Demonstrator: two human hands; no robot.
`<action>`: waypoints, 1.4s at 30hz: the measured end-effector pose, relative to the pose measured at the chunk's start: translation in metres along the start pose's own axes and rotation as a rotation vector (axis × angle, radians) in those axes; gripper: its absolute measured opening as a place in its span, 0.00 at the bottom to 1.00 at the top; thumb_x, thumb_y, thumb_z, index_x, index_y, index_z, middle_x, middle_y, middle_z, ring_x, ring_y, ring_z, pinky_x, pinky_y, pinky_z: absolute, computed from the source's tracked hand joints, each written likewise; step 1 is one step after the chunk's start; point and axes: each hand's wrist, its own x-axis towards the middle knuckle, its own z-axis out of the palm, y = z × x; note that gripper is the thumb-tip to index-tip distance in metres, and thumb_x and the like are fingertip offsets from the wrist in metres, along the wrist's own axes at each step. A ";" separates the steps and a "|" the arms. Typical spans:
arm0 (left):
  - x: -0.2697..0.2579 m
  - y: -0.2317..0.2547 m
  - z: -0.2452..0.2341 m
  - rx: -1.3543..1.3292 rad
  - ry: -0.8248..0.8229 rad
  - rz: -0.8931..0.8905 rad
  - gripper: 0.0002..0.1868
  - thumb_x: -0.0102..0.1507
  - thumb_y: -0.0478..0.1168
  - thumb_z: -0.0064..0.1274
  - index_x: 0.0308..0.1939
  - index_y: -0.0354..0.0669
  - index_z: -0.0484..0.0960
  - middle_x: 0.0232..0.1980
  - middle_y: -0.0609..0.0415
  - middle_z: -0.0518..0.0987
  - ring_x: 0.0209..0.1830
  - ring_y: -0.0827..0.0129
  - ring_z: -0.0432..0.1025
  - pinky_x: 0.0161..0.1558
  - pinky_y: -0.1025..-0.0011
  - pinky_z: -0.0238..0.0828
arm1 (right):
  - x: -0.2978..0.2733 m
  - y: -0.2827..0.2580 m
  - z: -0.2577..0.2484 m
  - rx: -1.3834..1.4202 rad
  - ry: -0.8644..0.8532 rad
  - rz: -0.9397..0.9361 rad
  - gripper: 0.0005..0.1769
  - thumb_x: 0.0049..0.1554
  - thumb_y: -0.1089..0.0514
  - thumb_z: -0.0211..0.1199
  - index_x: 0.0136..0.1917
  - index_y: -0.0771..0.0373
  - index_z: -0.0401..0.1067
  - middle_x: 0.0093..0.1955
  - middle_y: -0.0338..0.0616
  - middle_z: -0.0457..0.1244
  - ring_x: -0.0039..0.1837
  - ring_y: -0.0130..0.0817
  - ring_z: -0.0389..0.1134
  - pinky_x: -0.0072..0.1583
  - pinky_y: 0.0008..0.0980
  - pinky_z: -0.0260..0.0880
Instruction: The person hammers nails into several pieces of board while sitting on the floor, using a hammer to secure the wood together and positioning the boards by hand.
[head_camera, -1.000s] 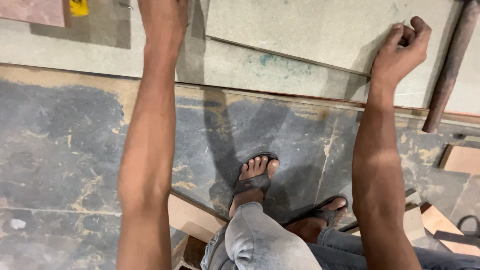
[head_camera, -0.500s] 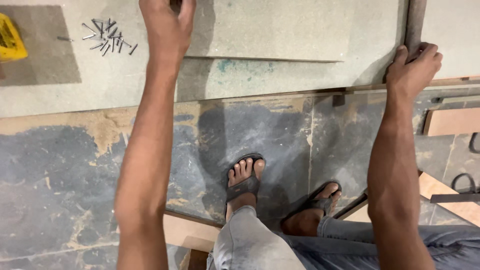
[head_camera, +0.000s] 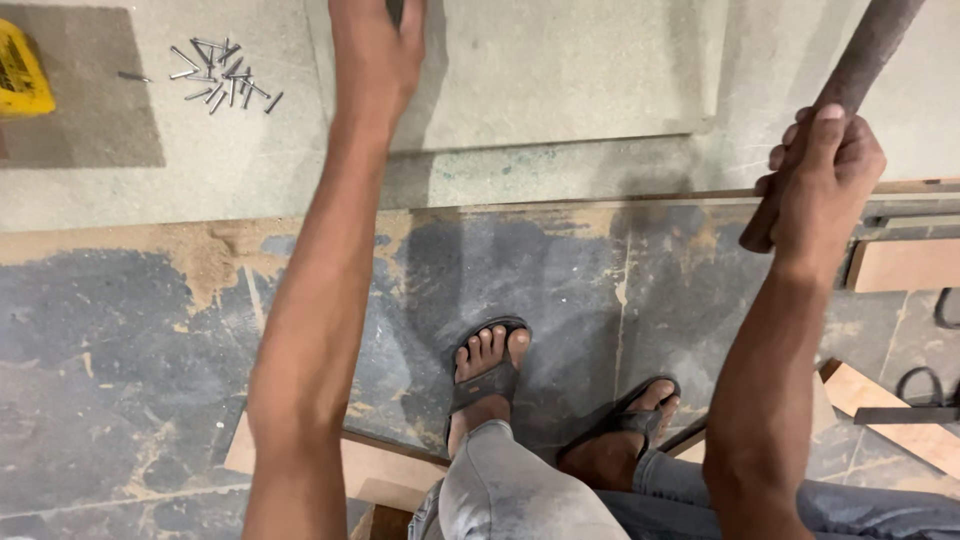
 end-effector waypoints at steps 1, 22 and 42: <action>-0.012 0.012 -0.007 -0.001 0.035 0.039 0.07 0.73 0.33 0.57 0.50 0.31 0.78 0.46 0.40 0.80 0.46 0.46 0.76 0.48 0.55 0.73 | -0.004 -0.006 0.005 0.017 -0.029 -0.038 0.18 0.78 0.51 0.51 0.52 0.68 0.68 0.45 0.39 0.63 0.43 0.26 0.66 0.41 0.31 0.71; -0.014 0.047 -0.018 -0.024 0.082 -0.222 0.13 0.67 0.32 0.62 0.52 0.39 0.76 0.56 0.49 0.77 0.62 0.58 0.73 0.69 0.57 0.73 | 0.057 -0.049 0.181 0.024 -0.678 0.162 0.15 0.67 0.54 0.56 0.45 0.68 0.67 0.33 0.40 0.61 0.33 0.24 0.60 0.35 0.27 0.61; 0.002 0.057 -0.010 0.212 -0.098 -0.491 0.07 0.59 0.41 0.68 0.40 0.51 0.87 0.48 0.63 0.84 0.55 0.68 0.75 0.67 0.60 0.72 | 0.050 -0.023 0.155 0.093 -0.560 0.370 0.16 0.66 0.55 0.58 0.42 0.68 0.62 0.34 0.49 0.62 0.34 0.27 0.57 0.33 0.28 0.61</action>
